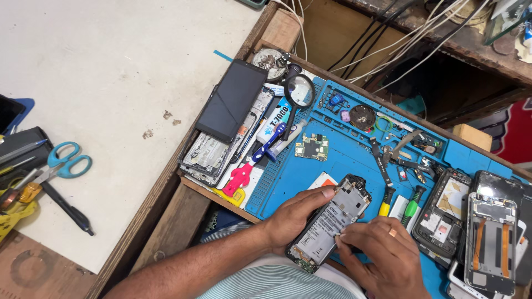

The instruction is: The person removes a battery from a disassembled smartphone, places it on the workbench, and then reinserts it into the phone chassis. The person uses a screwdriver to adjust components inside the phone.

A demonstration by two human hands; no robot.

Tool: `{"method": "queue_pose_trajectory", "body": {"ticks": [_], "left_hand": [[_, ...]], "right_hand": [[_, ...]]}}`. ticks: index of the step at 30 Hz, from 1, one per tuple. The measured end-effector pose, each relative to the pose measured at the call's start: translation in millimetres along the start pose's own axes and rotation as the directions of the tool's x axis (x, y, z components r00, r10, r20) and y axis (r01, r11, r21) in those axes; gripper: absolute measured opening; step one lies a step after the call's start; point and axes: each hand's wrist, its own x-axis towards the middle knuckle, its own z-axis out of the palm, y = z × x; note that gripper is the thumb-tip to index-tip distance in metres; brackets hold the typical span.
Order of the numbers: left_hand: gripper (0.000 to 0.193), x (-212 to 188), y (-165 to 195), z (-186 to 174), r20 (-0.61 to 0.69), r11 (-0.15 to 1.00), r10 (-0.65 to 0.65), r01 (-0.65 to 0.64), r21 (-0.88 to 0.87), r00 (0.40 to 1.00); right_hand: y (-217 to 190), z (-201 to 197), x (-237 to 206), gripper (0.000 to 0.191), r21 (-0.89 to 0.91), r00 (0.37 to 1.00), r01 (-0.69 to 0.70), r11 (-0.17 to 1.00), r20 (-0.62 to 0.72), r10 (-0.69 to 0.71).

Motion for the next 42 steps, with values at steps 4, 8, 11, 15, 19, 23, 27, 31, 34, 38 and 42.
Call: {"method": "queue_pose_trajectory", "body": {"ticks": [4, 8, 11, 15, 19, 23, 27, 31, 34, 38, 42], "left_hand": [[0.058, -10, 32, 18, -0.012, 0.998, 0.035, -0.035, -0.053, 0.999], [0.064, -27, 68, 15, -0.129, 0.986, 0.155, -0.161, -0.041, 0.980], [0.069, -36, 91, 8, -0.166, 0.943, 0.324, -0.331, -0.021, 0.932], [0.067, -43, 110, 0, -0.254, 0.858, 0.491, -0.513, -0.024, 0.834], [0.064, -49, 118, -4, -0.279, 0.830, 0.539, -0.558, 0.012, 0.795], [0.062, -48, 115, -7, -0.271, 0.847, 0.517, -0.532, 0.021, 0.812], [0.065, -47, 113, -9, -0.244, 0.870, 0.490, -0.486, 0.082, 0.837], [0.068, -48, 109, -7, -0.209, 0.917, 0.397, -0.396, 0.049, 0.894], [0.068, -48, 100, -8, -0.200, 0.952, 0.289, -0.303, -0.040, 0.936], [0.064, -42, 75, -5, -0.025, 0.948, 0.139, -0.140, -0.287, 0.990], [0.065, -24, 51, 0, 0.220, 0.930, -0.029, 0.107, -0.351, 0.975]], "right_hand": [[-12, -9, 14, 0.022, 0.114, 0.985, -0.106, 0.988, -0.125, 0.120], [-15, -21, 28, 0.021, 0.015, 0.974, -0.190, 0.982, -0.124, 0.190], [-13, -26, 45, 0.018, -0.063, 0.973, -0.231, 0.971, -0.041, 0.228], [-3, -25, 83, 0.017, -0.135, 0.994, -0.068, 0.988, 0.076, 0.079], [7, -13, 125, 0.015, -0.204, 0.987, -0.067, 0.977, 0.129, 0.095], [13, 10, 151, 0.015, -0.327, 0.978, -0.028, 0.945, 0.186, 0.093], [6, 27, 155, 0.016, -0.344, 0.980, 0.015, 0.939, 0.189, 0.054], [1, 29, 156, 0.029, -0.258, 0.979, 0.032, 0.966, 0.201, 0.021], [-3, 12, 140, 0.031, -0.149, 0.965, -0.181, 0.972, 0.162, 0.205], [-6, -6, 90, 0.030, 0.008, 0.954, -0.301, 0.954, 0.010, 0.301], [4, 6, 37, 0.037, 0.556, 0.886, -0.320, 0.767, -0.111, 0.450]]}}
